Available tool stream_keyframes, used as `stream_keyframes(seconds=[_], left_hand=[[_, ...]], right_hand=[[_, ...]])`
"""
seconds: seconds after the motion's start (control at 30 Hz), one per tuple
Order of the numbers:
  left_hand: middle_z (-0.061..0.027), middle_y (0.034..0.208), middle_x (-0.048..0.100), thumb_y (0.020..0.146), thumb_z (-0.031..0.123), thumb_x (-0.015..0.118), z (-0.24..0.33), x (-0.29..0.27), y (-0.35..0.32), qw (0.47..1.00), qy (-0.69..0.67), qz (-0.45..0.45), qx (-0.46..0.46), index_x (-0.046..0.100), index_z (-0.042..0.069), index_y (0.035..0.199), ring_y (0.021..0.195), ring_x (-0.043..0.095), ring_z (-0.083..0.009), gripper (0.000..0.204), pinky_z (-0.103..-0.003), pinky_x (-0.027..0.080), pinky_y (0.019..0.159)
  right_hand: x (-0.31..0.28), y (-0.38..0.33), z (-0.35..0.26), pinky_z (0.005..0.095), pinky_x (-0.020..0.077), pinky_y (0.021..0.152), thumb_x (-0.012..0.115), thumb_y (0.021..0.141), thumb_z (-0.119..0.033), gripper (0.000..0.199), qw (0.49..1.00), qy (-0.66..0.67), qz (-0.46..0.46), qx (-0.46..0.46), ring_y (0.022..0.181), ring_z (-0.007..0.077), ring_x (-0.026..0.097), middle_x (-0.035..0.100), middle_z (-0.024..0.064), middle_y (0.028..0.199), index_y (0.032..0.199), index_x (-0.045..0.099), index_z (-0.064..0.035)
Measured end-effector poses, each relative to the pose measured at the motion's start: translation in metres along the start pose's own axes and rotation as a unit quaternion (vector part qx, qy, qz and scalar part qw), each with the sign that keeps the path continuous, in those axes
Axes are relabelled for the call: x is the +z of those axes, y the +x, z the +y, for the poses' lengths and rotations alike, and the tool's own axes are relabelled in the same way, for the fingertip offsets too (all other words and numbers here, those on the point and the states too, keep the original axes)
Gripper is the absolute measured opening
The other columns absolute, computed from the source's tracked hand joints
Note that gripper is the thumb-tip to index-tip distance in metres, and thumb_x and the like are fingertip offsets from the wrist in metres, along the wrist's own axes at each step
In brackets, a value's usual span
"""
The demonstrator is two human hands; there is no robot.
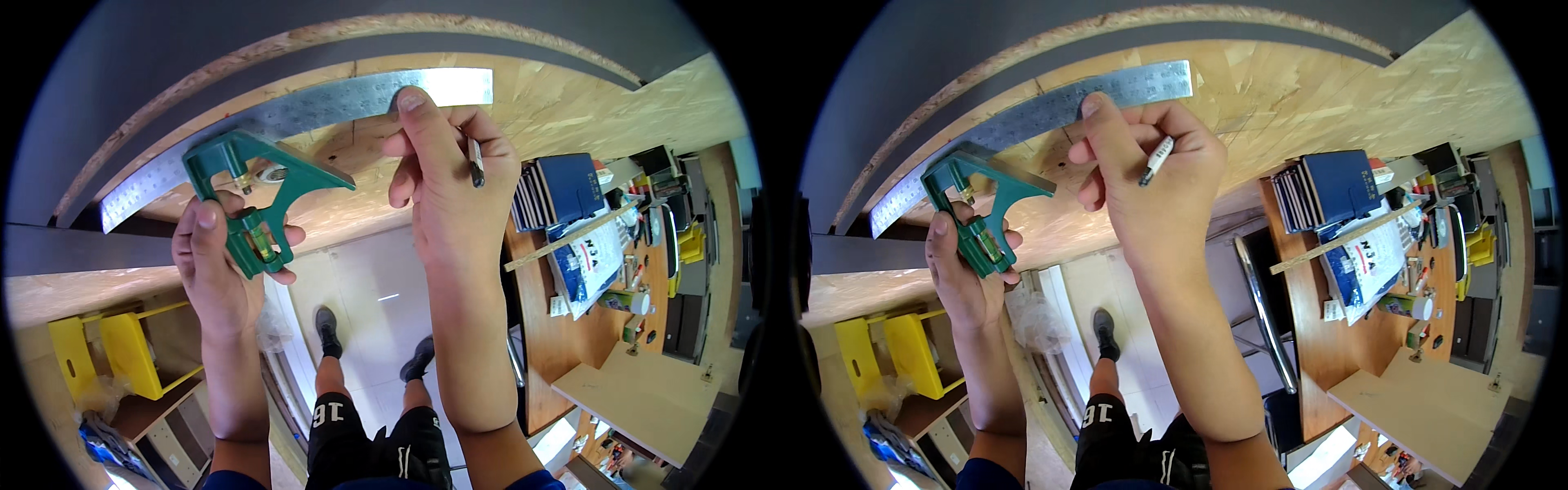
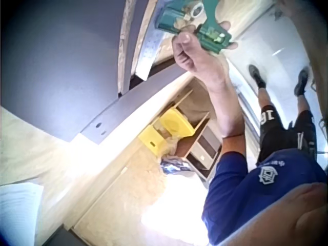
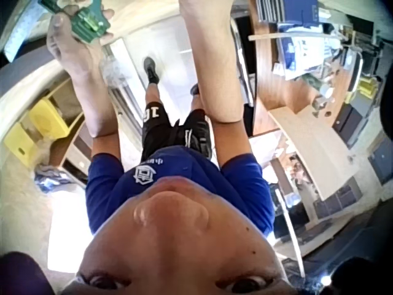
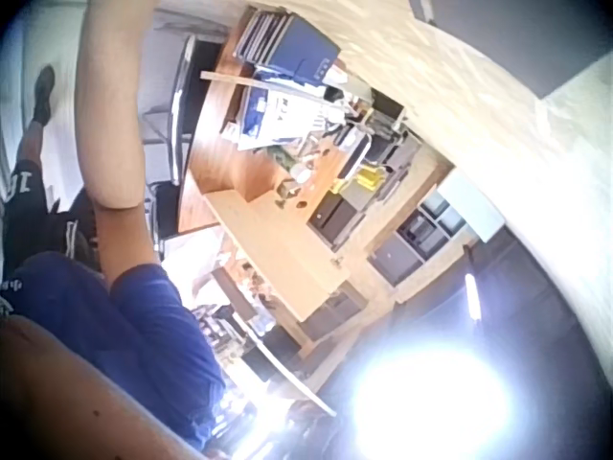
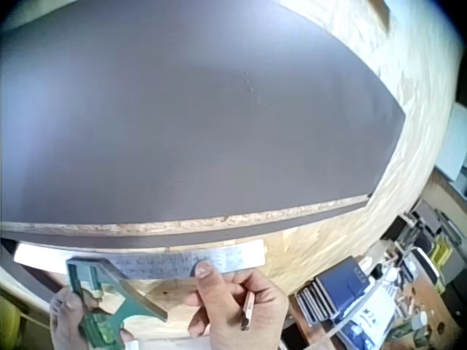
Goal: The person uses a ruler and a combination square to measure and mark lines on a large wooden board and a smaller grey panel. They repeatedly align the tools and draw lines with a pencil, occasionally referencing a paper document on the table.
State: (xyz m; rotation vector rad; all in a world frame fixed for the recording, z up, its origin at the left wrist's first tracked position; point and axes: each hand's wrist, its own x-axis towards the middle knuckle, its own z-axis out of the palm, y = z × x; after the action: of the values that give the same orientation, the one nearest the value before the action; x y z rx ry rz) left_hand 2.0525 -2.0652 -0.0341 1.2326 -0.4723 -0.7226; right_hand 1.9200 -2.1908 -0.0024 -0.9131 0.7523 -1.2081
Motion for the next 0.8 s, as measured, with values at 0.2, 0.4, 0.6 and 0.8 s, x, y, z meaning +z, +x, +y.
stream_keyframes(seconds=[0.2,0.4,0.6,0.8], left_hand=[[-0.0169,0.086,0.067,0.099,0.032,0.053,0.001,-0.006,0.003,0.997,-0.057,-0.060,-0.007,0.057,-0.003,0.099,0.068,0.072,-0.0315,0.035,-0.034,0.058,0.039],[-0.0165,0.079,0.069,0.097,0.044,0.052,0.001,-0.005,0.005,0.999,-0.007,-0.047,-0.001,0.056,0.003,0.104,0.068,0.073,-0.0248,0.042,-0.031,0.054,0.036],[-0.0146,0.079,0.070,0.097,0.046,0.052,0.001,-0.005,0.005,0.999,0.012,-0.044,0.012,0.056,0.005,0.105,0.068,0.073,-0.0233,0.043,-0.030,0.054,0.037],[-0.0127,0.081,0.070,0.097,0.047,0.051,-0.004,-0.011,0.008,0.998,0.012,-0.057,0.013,0.057,0.007,0.105,0.070,0.073,-0.0223,0.041,-0.030,0.054,0.038]], right_hand=[[0.000,-0.001,0.002,0.0197,0.0349,0.035,0.076,0.085,-0.016,0.021,0.999,-0.031,0.030,-0.011,0.037,0.0074,0.045,0.062,0.0060,0.062,0.075,0.060,-0.0065],[0.002,-0.002,0.003,0.0211,0.0357,0.037,0.075,0.086,-0.018,0.024,0.998,-0.046,0.025,-0.023,0.039,0.0084,0.047,0.062,0.0069,0.064,0.075,0.058,-0.0053],[0.001,-0.001,0.005,0.0217,0.0359,0.037,0.076,0.084,-0.018,0.024,0.999,-0.035,0.014,-0.031,0.039,0.0079,0.047,0.062,0.0051,0.064,0.072,0.059,-0.0074],[-0.004,0.000,0.007,0.0221,0.0378,0.040,0.074,0.086,-0.017,0.025,0.999,-0.035,-0.003,-0.039,0.041,0.0104,0.051,0.065,0.0106,0.066,0.079,0.058,0.0003]])
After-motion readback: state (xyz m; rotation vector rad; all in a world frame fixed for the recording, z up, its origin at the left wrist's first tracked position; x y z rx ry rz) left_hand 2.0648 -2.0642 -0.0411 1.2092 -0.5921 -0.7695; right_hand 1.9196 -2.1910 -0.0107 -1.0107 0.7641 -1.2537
